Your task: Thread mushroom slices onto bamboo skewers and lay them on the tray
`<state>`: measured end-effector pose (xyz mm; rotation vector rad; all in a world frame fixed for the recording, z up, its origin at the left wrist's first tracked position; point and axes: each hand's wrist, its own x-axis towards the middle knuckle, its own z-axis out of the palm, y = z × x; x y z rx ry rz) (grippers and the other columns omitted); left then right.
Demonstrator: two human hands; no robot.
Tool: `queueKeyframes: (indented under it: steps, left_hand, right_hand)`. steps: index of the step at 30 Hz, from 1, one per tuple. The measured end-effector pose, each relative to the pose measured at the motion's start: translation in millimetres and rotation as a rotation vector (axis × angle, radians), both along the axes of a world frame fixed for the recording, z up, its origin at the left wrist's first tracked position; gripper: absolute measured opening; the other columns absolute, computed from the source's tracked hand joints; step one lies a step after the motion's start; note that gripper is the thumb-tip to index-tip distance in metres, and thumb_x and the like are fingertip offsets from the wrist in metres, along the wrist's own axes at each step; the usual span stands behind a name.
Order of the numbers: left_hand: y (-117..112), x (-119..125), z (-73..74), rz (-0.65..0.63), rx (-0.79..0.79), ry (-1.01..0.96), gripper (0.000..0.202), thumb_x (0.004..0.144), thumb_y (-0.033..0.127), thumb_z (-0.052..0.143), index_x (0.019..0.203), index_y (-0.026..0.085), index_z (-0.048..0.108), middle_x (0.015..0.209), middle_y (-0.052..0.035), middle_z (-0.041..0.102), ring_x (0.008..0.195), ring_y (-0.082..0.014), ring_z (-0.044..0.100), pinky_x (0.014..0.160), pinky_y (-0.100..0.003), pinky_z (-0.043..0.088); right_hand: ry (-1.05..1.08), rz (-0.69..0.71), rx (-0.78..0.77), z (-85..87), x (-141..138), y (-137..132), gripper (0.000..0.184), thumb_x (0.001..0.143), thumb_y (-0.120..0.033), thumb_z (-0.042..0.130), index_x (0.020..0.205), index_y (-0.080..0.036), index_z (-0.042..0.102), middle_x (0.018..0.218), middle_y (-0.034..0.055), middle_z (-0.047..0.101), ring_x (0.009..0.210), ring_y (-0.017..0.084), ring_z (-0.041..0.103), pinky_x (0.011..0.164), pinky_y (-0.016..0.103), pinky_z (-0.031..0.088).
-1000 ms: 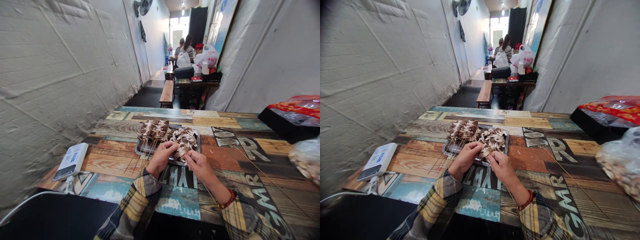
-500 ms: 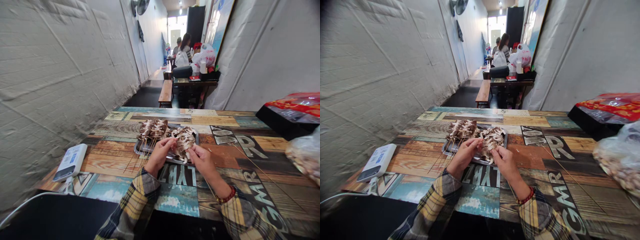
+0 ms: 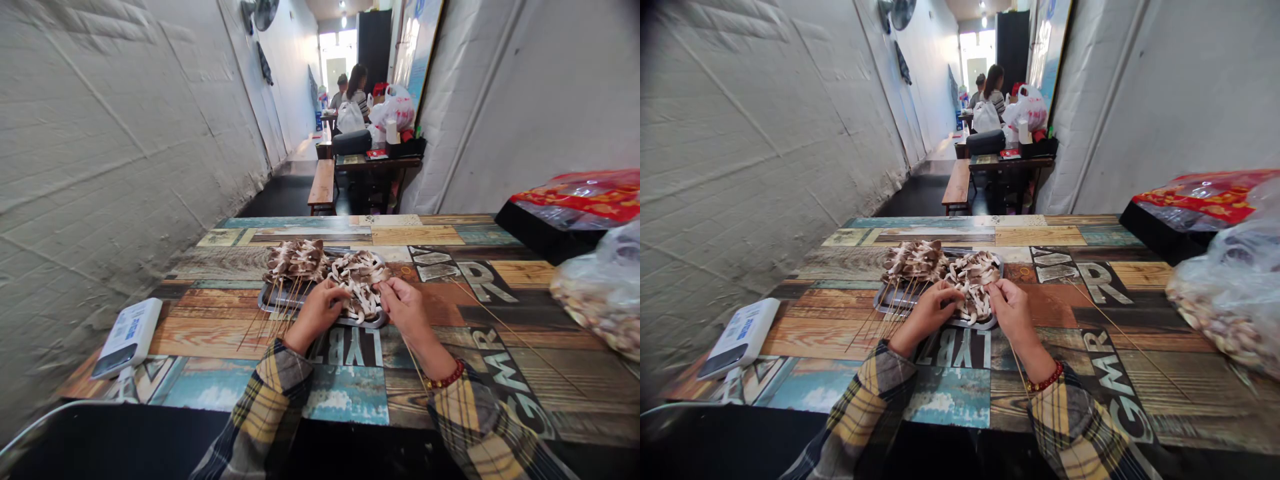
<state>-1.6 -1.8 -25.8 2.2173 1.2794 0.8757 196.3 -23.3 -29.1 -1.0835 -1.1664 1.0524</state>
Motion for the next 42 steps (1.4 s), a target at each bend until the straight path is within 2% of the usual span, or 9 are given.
queueKeyframes:
  steps: [5, 10, 14, 18, 20, 25, 30, 34, 42]
  left_hand:
    - [2, -3, -1.3, -0.091, 0.018, 0.072, 0.026, 0.072, 0.006, 0.06, 0.089, 0.02, 0.073, 0.09, -0.0062, 0.059, 0.087, -0.0184, 0.055, 0.079, -0.031, 0.043]
    - [1, 1, 2.8, -0.055, 0.073, 0.063, 0.013, 0.075, 0.012, 0.061, 0.078, 0.018, 0.072, 0.086, -0.0068, 0.06, 0.086, -0.0192, 0.054, 0.079, -0.032, 0.042]
    - [0, 2, 9.5, 0.102, -0.043, -0.255, 0.01, 0.077, 0.019, 0.061, 0.071, 0.017, 0.068, 0.078, -0.0047, 0.062, 0.078, -0.0173, 0.056, 0.073, -0.029, 0.042]
    - [-1, 1, 13.5, 0.2, -0.411, -0.674, 0.017, 0.076, 0.032, 0.063, 0.074, 0.016, 0.065, 0.067, -0.0008, 0.061, 0.06, -0.0132, 0.056, 0.058, -0.025, 0.041]
    - [-2, 1, 14.6, 0.225, -0.523, -0.825, 0.02, 0.073, 0.035, 0.067, 0.079, 0.016, 0.066, 0.069, -0.0004, 0.063, 0.056, -0.011, 0.055, 0.054, -0.023, 0.039]
    - [-2, 0, 18.5, 0.238, -0.582, -1.013, 0.025, 0.064, 0.033, 0.076, 0.079, 0.014, 0.07, 0.07, 0.0006, 0.062, 0.053, -0.0063, 0.051, 0.05, -0.019, 0.036]
    - [-1, -3, 16.1, 0.248, -0.549, -1.065, 0.026, 0.063, 0.034, 0.078, 0.078, 0.015, 0.069, 0.066, 0.0022, 0.06, 0.053, -0.0055, 0.049, 0.05, -0.018, 0.036]
    - [-1, -4, 12.0, 0.222, -0.477, -1.011, 0.025, 0.067, 0.035, 0.076, 0.08, 0.015, 0.069, 0.064, 0.002, 0.06, 0.054, -0.0058, 0.049, 0.051, -0.018, 0.036]
    - [-2, 0, 17.7, 0.22, -0.481, -0.999, 0.027, 0.063, 0.035, 0.079, 0.076, 0.014, 0.067, 0.07, 0.0, 0.064, 0.057, -0.0084, 0.054, 0.054, -0.02, 0.04]
  right_hand:
    - [-0.049, 0.011, 0.026, -4.0, 1, 2, 0.037, 0.084, -0.051, 0.055, 0.073, -0.016, 0.061, 0.045, -0.0072, 0.041, 0.041, 0.008, 0.035, 0.041, 0.021, 0.026]
    - [-0.053, 0.025, 0.012, 0.5, -1, -1, 0.036, 0.084, -0.051, 0.055, 0.075, -0.016, 0.061, 0.045, -0.0072, 0.042, 0.04, 0.008, 0.035, 0.041, 0.021, 0.026]
    - [-0.047, 0.047, 0.008, 2.6, -2, -3, 0.035, 0.084, -0.05, 0.055, 0.076, -0.016, 0.061, 0.045, -0.0075, 0.042, 0.04, 0.008, 0.035, 0.041, 0.021, 0.026]
    - [-0.069, 0.139, 0.006, -0.7, -5, -6, 0.035, 0.085, -0.049, 0.054, 0.074, -0.017, 0.06, 0.045, -0.0074, 0.042, 0.041, 0.008, 0.035, 0.042, 0.021, 0.027]
    - [-0.11, 0.203, 0.007, -3.3, -7, -8, 0.034, 0.087, -0.048, 0.053, 0.076, -0.017, 0.06, 0.045, -0.0071, 0.043, 0.041, 0.008, 0.036, 0.043, 0.021, 0.027]
    - [-0.266, 0.32, 0.017, -4.6, -12, -15, 0.034, 0.091, -0.045, 0.049, 0.076, -0.017, 0.059, 0.047, -0.006, 0.046, 0.043, 0.008, 0.038, 0.045, 0.021, 0.028]
    - [-0.335, 0.323, 0.032, -3.1, -14, -17, 0.036, 0.091, -0.046, 0.048, 0.071, -0.018, 0.057, 0.047, -0.0055, 0.046, 0.045, 0.009, 0.04, 0.047, 0.021, 0.03]
    - [-0.327, 0.335, 0.025, -4.5, -15, -17, 0.035, 0.091, -0.046, 0.047, 0.072, -0.019, 0.057, 0.047, -0.0053, 0.047, 0.045, 0.01, 0.04, 0.047, 0.022, 0.031]
    - [-0.325, 0.337, 0.018, -2.4, -17, -18, 0.034, 0.091, -0.046, 0.048, 0.072, -0.019, 0.057, 0.048, -0.0052, 0.046, 0.045, 0.01, 0.04, 0.047, 0.022, 0.03]
